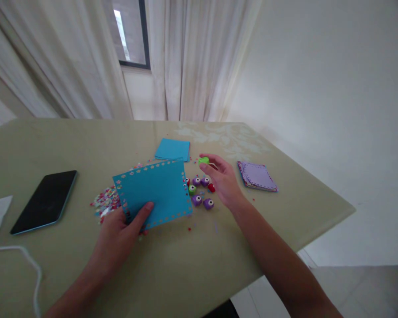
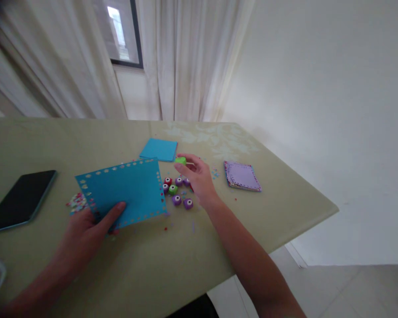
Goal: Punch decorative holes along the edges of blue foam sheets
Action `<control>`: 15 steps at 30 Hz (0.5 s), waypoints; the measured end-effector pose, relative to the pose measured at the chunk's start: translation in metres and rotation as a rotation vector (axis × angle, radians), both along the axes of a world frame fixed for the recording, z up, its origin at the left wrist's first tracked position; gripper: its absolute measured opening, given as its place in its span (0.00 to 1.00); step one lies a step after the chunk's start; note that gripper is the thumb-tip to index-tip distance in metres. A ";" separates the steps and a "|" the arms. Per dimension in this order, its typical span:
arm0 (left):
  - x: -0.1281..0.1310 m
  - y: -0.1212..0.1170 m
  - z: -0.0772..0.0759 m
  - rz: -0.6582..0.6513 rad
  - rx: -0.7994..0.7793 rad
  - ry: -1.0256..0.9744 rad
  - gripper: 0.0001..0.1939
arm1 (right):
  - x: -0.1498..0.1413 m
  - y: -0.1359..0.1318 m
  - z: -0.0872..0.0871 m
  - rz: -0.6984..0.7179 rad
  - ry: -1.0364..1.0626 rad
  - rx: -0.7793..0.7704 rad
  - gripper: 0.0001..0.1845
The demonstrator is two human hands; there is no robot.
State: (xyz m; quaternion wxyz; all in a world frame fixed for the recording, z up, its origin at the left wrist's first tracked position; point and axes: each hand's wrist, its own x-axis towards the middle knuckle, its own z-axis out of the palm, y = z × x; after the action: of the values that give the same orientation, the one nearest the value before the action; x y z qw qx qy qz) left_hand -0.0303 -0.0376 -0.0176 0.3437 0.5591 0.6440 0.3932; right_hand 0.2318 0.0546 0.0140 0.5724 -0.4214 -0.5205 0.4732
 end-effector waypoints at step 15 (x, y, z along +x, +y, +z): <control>-0.010 0.011 0.016 0.404 0.074 -0.337 0.21 | 0.085 -0.037 -0.031 -0.131 -1.040 0.098 0.15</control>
State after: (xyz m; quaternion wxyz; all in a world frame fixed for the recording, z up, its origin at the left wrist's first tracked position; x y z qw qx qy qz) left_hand -0.0403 -0.0264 -0.0015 0.3398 0.3580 0.6616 0.5645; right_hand 0.3164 0.0172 -0.0170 0.2859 -0.6050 -0.7298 0.1401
